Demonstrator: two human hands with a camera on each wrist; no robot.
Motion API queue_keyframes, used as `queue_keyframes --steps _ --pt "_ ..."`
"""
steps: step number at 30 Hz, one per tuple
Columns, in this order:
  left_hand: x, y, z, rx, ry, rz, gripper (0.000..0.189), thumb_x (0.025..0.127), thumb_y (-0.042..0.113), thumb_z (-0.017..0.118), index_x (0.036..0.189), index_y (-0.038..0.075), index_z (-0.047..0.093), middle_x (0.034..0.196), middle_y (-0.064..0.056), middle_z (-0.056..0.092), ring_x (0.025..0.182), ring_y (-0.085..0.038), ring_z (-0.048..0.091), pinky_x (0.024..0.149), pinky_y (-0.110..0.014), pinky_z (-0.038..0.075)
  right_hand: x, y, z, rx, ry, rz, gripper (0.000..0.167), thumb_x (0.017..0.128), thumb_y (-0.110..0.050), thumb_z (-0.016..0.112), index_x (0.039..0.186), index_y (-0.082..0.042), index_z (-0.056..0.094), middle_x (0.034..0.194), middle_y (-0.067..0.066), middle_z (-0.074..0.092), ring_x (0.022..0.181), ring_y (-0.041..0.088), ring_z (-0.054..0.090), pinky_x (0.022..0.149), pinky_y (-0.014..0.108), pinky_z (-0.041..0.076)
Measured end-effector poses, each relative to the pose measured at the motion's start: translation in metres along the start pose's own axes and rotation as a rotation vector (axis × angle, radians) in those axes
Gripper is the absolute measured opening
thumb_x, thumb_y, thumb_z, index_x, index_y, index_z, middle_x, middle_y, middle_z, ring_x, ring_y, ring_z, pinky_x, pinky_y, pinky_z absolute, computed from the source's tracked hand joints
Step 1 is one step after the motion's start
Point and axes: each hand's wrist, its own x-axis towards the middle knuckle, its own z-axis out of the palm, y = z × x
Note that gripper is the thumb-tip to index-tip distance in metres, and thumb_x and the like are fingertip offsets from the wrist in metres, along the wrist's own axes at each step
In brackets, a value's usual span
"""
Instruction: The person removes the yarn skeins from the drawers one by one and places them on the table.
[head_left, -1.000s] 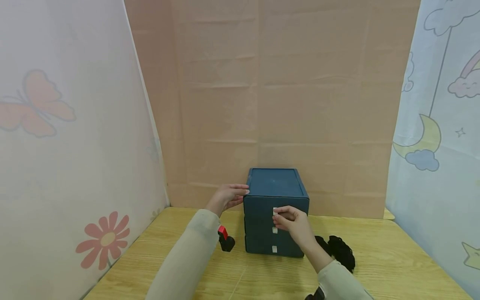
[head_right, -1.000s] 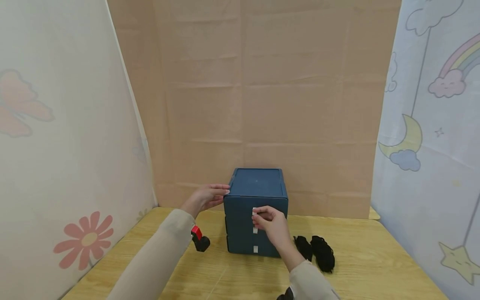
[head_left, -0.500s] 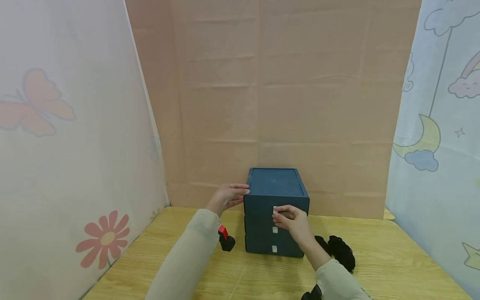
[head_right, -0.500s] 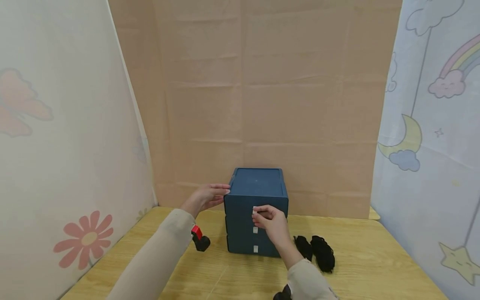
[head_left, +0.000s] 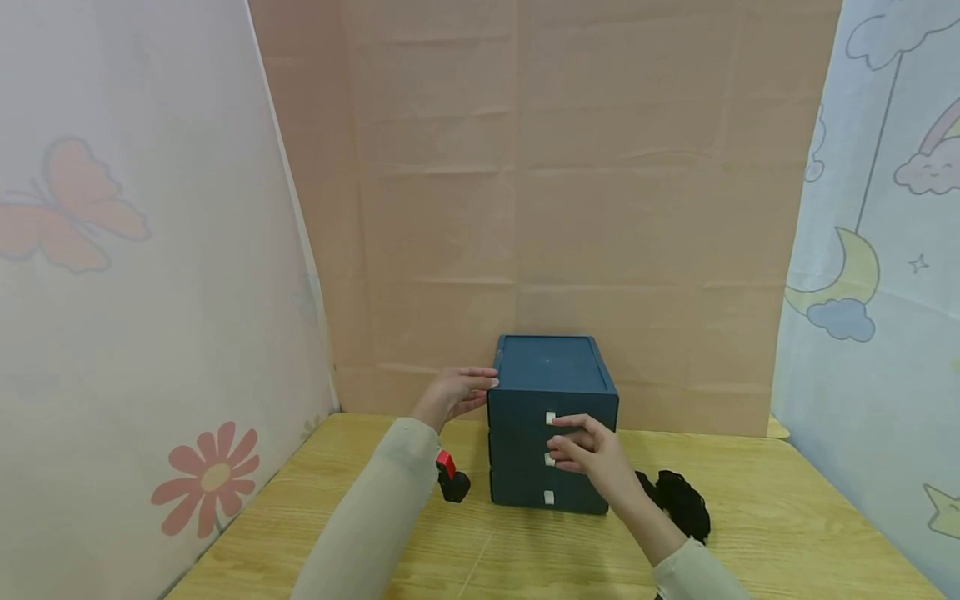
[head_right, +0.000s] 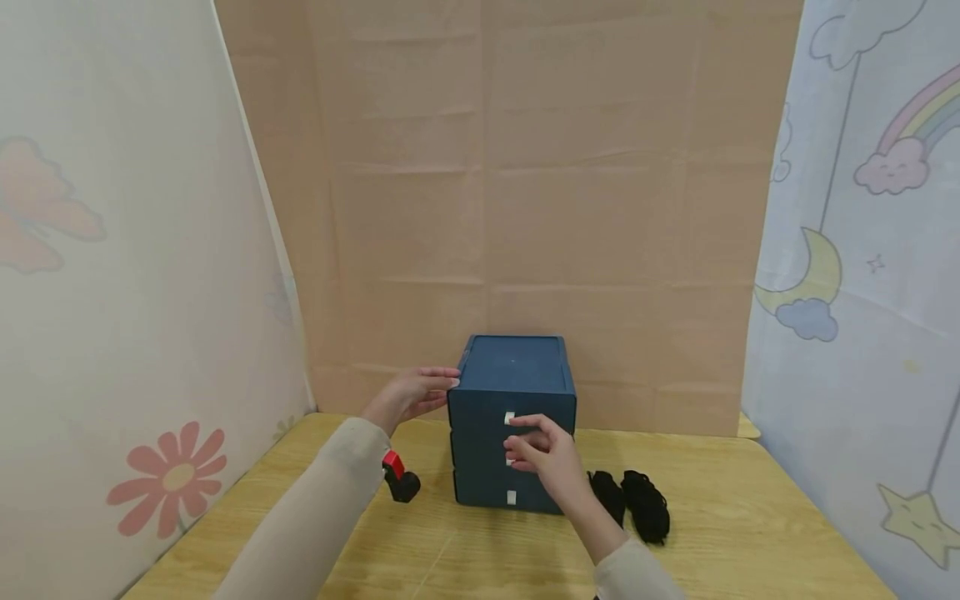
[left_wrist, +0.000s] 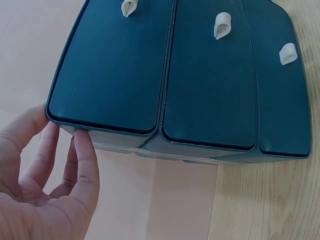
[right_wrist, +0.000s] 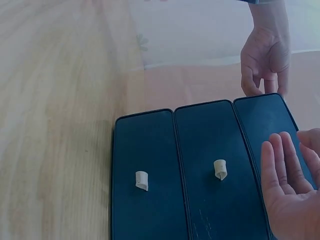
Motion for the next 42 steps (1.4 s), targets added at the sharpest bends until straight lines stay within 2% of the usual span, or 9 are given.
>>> queue_keyframes --steps 8,15,18,23,27,35,42 --pt "-0.001 0.001 0.001 -0.002 -0.004 0.003 0.026 0.09 0.014 0.069 0.115 0.008 0.07 0.107 -0.007 0.066 0.082 -0.015 0.059 0.102 -0.039 0.048 -0.019 0.018 -0.005 -0.015 -0.056 0.061 0.046 0.092 -0.019 0.067 0.127 0.006 0.051 0.105 0.023 0.068 0.09 0.028 0.069 0.08 0.036 0.059" --pt "-0.001 -0.001 0.0 -0.003 0.004 -0.005 0.025 0.089 0.014 0.07 0.114 0.009 0.071 0.104 -0.006 0.066 0.081 -0.015 0.059 0.101 -0.036 0.049 -0.019 0.043 -0.004 0.008 -0.076 0.098 0.043 0.093 -0.018 0.064 0.127 0.006 0.051 0.103 0.021 0.069 0.091 0.029 0.069 0.079 0.038 0.059" --pt "0.0 -0.002 0.0 -0.005 0.007 -0.002 0.025 0.089 0.014 0.07 0.114 0.009 0.071 0.102 -0.005 0.066 0.08 -0.014 0.058 0.096 -0.033 0.052 -0.016 0.05 -0.002 -0.001 -0.077 0.108 0.04 0.095 -0.015 0.062 0.127 0.005 0.052 0.103 0.02 0.069 0.092 0.03 0.069 0.078 0.04 0.059" --pt "0.001 -0.003 0.0 -0.005 0.007 0.002 0.024 0.089 0.014 0.07 0.113 0.009 0.072 0.1 -0.004 0.066 0.079 -0.014 0.058 0.08 -0.023 0.056 -0.01 0.056 0.003 -0.024 -0.02 0.137 0.034 0.095 -0.013 0.062 0.124 0.003 0.055 0.1 0.018 0.07 0.091 0.032 0.069 0.077 0.041 0.059" --pt "0.001 -0.002 0.0 -0.007 0.006 0.003 0.025 0.089 0.014 0.071 0.113 0.009 0.072 0.1 -0.004 0.066 0.08 -0.014 0.059 0.076 -0.021 0.056 -0.005 0.059 0.005 -0.006 0.007 0.126 0.032 0.094 -0.013 0.062 0.12 0.004 0.056 0.1 0.02 0.069 0.091 0.034 0.069 0.076 0.039 0.059" --pt "0.001 -0.001 0.001 0.001 0.007 0.004 0.024 0.089 0.014 0.07 0.113 0.009 0.072 0.104 -0.005 0.067 0.083 -0.015 0.06 0.079 -0.023 0.056 0.001 0.059 0.009 0.014 0.018 0.057 0.031 0.095 -0.009 0.06 0.119 0.008 0.054 0.099 0.025 0.068 0.087 0.031 0.07 0.076 0.039 0.059" --pt "0.001 -0.001 0.001 0.001 0.002 0.007 0.024 0.089 0.014 0.07 0.113 0.009 0.072 0.104 -0.006 0.067 0.082 -0.016 0.06 0.081 -0.024 0.056 0.004 0.06 0.013 0.031 0.034 0.051 0.03 0.095 -0.007 0.06 0.119 0.01 0.053 0.1 0.026 0.068 0.087 0.028 0.07 0.076 0.039 0.059"
